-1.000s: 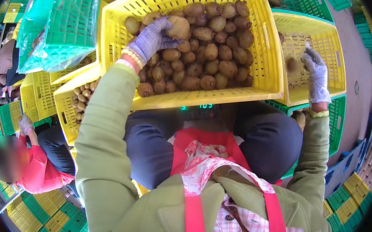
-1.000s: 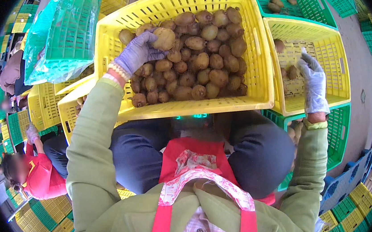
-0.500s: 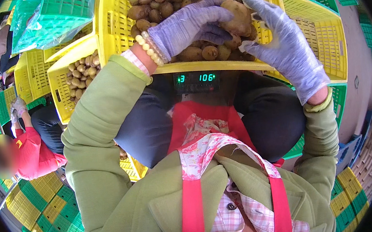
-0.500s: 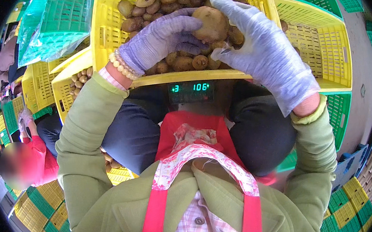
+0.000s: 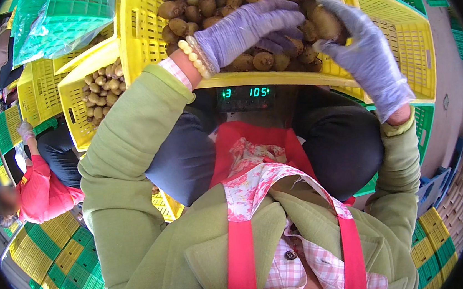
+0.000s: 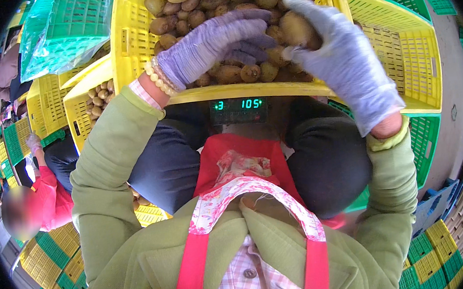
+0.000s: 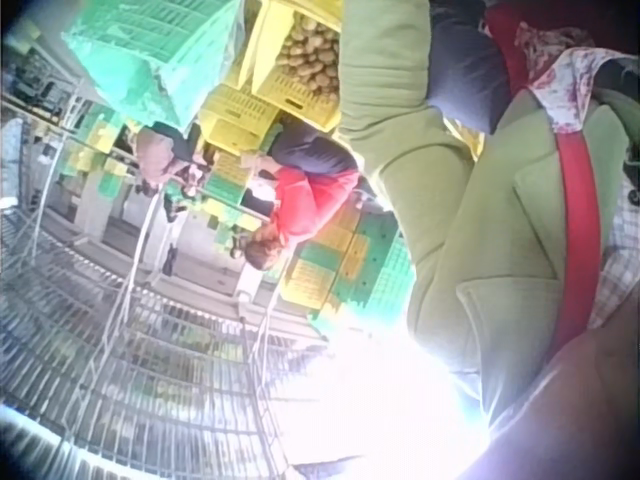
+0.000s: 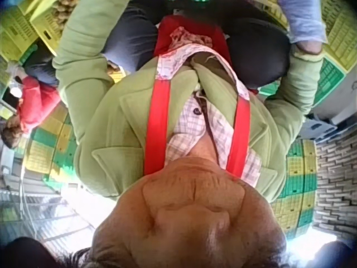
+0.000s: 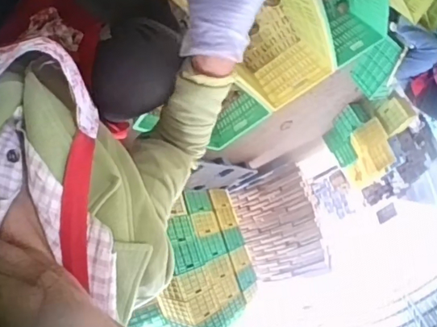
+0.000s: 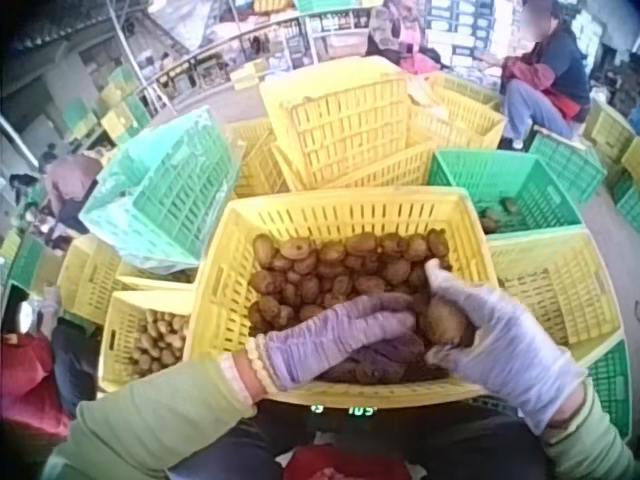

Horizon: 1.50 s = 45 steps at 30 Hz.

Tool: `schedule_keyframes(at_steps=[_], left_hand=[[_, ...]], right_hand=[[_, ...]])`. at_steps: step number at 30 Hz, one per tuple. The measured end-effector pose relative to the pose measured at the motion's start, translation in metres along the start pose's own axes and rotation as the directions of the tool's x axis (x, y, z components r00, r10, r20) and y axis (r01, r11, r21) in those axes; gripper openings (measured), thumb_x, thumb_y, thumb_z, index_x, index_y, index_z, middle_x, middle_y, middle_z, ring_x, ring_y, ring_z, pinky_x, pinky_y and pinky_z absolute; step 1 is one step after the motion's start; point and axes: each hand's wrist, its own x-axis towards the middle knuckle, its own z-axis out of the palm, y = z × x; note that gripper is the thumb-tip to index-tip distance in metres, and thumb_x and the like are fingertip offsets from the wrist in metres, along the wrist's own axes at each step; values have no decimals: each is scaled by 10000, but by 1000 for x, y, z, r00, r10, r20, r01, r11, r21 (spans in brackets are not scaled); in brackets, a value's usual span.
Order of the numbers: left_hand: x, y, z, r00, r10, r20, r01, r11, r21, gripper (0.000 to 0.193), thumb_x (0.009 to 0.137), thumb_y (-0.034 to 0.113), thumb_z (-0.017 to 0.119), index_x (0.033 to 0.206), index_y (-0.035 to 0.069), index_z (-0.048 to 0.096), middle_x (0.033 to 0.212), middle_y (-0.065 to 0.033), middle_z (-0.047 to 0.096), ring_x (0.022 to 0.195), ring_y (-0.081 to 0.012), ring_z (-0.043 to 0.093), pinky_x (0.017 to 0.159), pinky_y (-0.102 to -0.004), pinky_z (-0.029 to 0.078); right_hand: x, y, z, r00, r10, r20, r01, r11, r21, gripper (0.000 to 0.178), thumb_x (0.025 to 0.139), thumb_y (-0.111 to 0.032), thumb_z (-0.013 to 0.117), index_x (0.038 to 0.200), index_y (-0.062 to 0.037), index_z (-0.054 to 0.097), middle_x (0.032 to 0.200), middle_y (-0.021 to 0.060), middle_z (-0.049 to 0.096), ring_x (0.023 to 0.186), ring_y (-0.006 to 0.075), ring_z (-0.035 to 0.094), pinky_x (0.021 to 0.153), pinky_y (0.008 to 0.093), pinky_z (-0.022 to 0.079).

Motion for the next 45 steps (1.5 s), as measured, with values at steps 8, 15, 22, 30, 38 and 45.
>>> schedule_keyframes(at_steps=[8,15,22,30,38,45], left_hand=[[-6,-11,-50,981,76,-177,-52,989,136,438,1005,322,502,1362,69,486,1171,-134,645,1035,-219,657,918,-315,518],[4,-24,-61,957,-45,-286,111,970,218,415,1000,302,518,1349,78,502,1164,-107,651,1015,-187,661,868,-296,540],[1,-30,-71,946,-132,-296,218,935,279,406,991,319,531,1330,96,517,1145,-91,653,947,-153,653,868,-291,539],[2,-31,-69,923,-172,-344,279,915,292,411,981,340,546,1307,89,536,1140,-86,651,935,-146,652,868,-283,535],[5,-37,-74,923,-137,-359,280,879,385,441,972,342,554,1311,61,542,1083,-73,672,891,-146,661,818,-287,536],[0,-34,-78,940,-159,-301,290,834,468,485,958,354,547,1326,39,519,1059,-61,664,931,-143,631,832,-280,505]], right_hand=[[-41,101,-46,899,402,-176,-327,882,340,633,829,-248,772,1377,-49,524,1166,51,622,945,89,584,872,222,487],[-90,196,-55,728,681,-83,-607,696,383,642,862,-277,731,1409,-47,486,1111,24,615,875,73,577,785,212,492],[-105,210,-35,646,763,-34,-701,610,371,613,845,-326,741,1361,-63,537,911,-51,608,738,34,529,635,183,415],[-110,208,-35,618,785,-44,-686,566,457,608,853,-310,727,1371,-64,525,902,-53,607,734,34,532,645,184,412],[-115,215,-38,612,791,-13,-715,560,419,635,857,-297,720,1395,-47,492,851,-60,581,705,33,516,619,183,396],[-113,217,-34,638,766,-70,-654,588,476,632,812,-319,755,1314,13,560,914,-2,630,702,66,505,625,207,418]])
